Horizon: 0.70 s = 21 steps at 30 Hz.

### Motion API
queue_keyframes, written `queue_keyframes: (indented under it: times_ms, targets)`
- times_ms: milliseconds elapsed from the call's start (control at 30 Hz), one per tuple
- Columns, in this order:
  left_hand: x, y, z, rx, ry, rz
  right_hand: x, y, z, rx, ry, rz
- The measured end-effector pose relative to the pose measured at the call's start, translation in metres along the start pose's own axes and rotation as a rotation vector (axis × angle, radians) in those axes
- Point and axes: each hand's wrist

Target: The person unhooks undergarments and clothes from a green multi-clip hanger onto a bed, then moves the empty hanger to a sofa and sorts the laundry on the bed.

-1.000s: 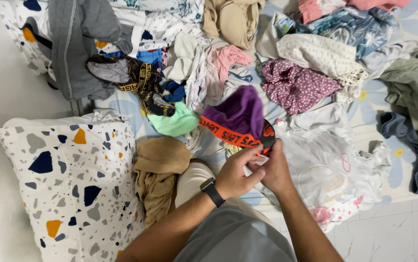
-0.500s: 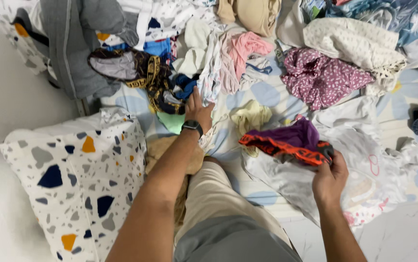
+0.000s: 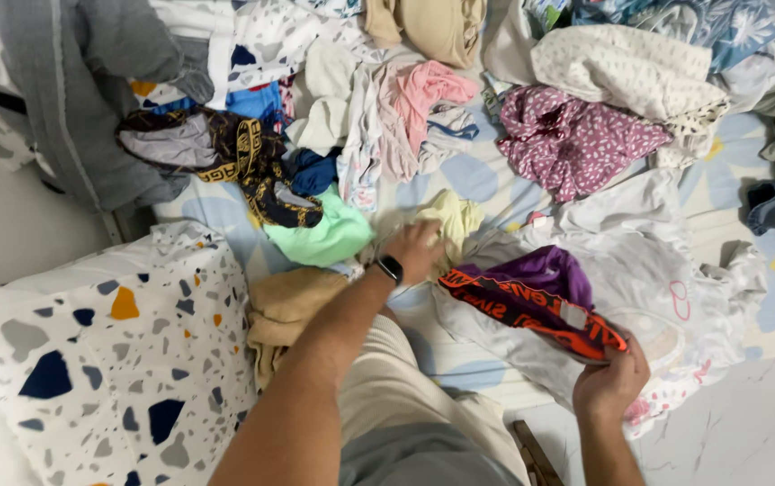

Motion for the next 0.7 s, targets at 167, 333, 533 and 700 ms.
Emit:
queue_keyframes:
  times_ms: [167, 333, 533, 700]
  targets:
    - [0.018, 0.046, 0.018, 0.126, -0.175, -0.435, -0.012, 0.004, 0.002, 0.048, 0.038, 0.049]
    - [0.046, 0.016, 0.043, -0.368, 0.101, -0.54, -0.017, 0.002, 0.008, 0.098, 0.041, 0.091]
    - [0.064, 0.015, -0.058, -0.604, 0.612, -0.105, -0.022, -0.012, 0.024, 0.093, -0.05, -0.076]
    - [0.059, -0.005, -0.117, -0.202, 0.597, -0.188, -0.027, -0.056, 0.05, 0.148, -0.083, -0.079]
Point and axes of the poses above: each hand's wrist, its own x-axis towards the middle knuckle, its own z-axis out of the palm, y = z × x, and after that the axes turned 11 degrees about -z, right-handed
